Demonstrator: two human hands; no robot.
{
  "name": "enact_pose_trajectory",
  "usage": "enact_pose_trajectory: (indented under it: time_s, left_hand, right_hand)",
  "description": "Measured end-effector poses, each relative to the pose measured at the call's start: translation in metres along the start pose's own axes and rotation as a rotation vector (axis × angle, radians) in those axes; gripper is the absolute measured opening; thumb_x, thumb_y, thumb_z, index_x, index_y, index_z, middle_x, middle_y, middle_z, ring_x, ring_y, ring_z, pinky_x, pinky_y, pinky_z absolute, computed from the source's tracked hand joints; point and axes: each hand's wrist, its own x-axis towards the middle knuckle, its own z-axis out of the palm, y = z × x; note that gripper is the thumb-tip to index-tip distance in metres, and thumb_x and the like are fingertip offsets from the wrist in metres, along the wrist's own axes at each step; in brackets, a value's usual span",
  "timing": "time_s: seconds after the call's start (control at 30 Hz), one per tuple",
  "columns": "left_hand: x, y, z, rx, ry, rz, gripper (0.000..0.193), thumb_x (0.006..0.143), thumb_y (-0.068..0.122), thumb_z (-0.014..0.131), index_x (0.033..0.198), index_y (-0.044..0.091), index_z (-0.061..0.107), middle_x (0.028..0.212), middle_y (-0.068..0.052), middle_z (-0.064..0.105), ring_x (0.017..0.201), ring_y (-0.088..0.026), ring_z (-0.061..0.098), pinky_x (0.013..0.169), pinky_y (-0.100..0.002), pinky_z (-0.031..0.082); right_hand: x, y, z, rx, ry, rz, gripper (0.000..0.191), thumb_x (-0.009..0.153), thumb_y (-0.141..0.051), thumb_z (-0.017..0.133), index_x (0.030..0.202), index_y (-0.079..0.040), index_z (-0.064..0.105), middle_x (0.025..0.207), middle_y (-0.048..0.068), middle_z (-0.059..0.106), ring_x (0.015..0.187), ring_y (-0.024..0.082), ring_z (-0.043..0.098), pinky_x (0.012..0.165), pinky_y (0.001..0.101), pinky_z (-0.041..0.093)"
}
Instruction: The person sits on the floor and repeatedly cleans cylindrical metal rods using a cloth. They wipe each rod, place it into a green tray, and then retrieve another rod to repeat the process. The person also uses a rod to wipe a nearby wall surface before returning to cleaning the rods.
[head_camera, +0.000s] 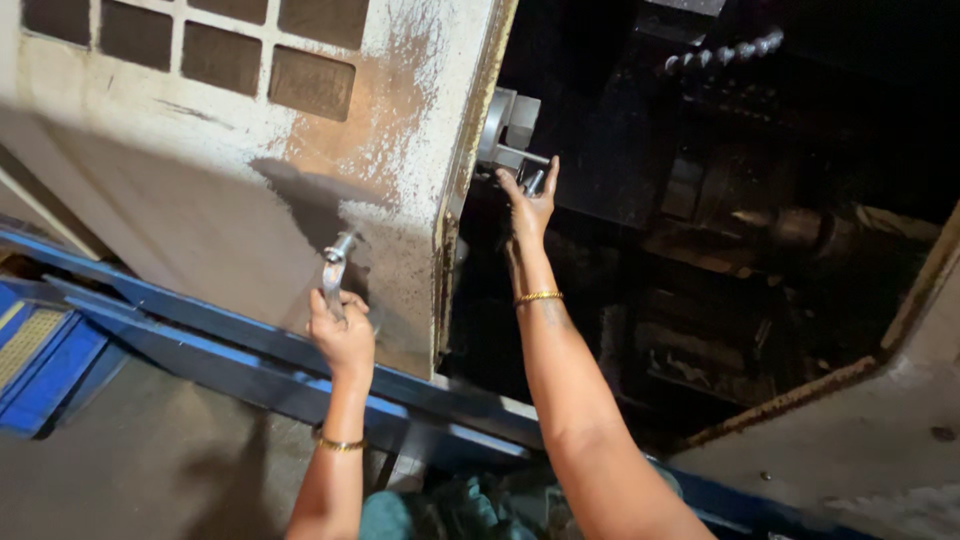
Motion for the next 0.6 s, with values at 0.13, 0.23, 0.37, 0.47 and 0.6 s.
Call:
enact_pose_trajectory:
  time_s: [0.13, 0.23, 0.37, 0.47, 0.6]
  left_hand:
    - [-0.002, 0.006, -0.005, 0.051, 0.021, 0.043, 0.010, 0.087, -0.007, 0.053, 0.093, 0.001, 0.053, 0.071, -0.010, 0.068, 0.063, -0.027, 0.069, 0.060, -0.040, 0.052]
    - [-0.001, 0.011, -0.008, 0.062, 0.027, 0.068, 0.010, 0.086, -0.007, 0.052, 0.092, 0.001, 0.054, 0.070, -0.011, 0.068, 0.064, -0.030, 0.070, 0.062, -0.042, 0.053]
    - [0.000, 0.021, -0.012, 0.068, 0.031, 0.088, 0.012, 0.086, -0.006, 0.051, 0.096, 0.000, 0.055, 0.072, -0.011, 0.069, 0.065, -0.032, 0.070, 0.063, -0.044, 0.054]
    - [-0.003, 0.032, -0.017, 0.116, 0.042, 0.110, 0.011, 0.086, -0.005, 0.053, 0.095, 0.000, 0.056, 0.072, -0.011, 0.069, 0.068, -0.034, 0.070, 0.065, -0.046, 0.054]
    - [-0.007, 0.047, -0.024, 0.125, 0.038, 0.089, 0.011, 0.087, -0.005, 0.055, 0.096, 0.001, 0.057, 0.072, -0.011, 0.069, 0.069, -0.034, 0.071, 0.068, -0.048, 0.054]
  right_hand:
    - [-0.016, -0.031, 0.004, 0.034, -0.034, -0.072, 0.113, 0.072, -0.013, 0.094, 0.162, -0.009, 0.026, 0.120, 0.014, 0.070, 0.100, 0.016, 0.067, 0.091, 0.0275, 0.054]
    - [-0.025, -0.058, 0.003, -0.133, -0.025, -0.076, 0.115, 0.071, -0.018, 0.097, 0.161, -0.007, 0.027, 0.124, 0.018, 0.069, 0.104, 0.019, 0.067, 0.093, 0.0293, 0.055]
    - [-0.035, -0.083, -0.008, -0.266, -0.122, -0.050, 0.119, 0.068, -0.026, 0.097, 0.160, -0.006, 0.023, 0.123, 0.022, 0.069, 0.101, 0.023, 0.069, 0.092, 0.0314, 0.056]
    - [-0.044, -0.097, -0.030, -0.409, -0.262, -0.240, 0.106, 0.081, -0.026, 0.102, 0.154, 0.003, 0.030, 0.126, 0.023, 0.068, 0.107, 0.024, 0.068, 0.094, 0.0340, 0.055]
    - [-0.065, -0.127, -0.077, -0.588, -0.368, -0.034, 0.066, 0.095, -0.019, 0.084, 0.147, 0.002, 0.049, 0.109, 0.014, 0.068, 0.091, 0.018, 0.061, 0.078, 0.0315, 0.050]
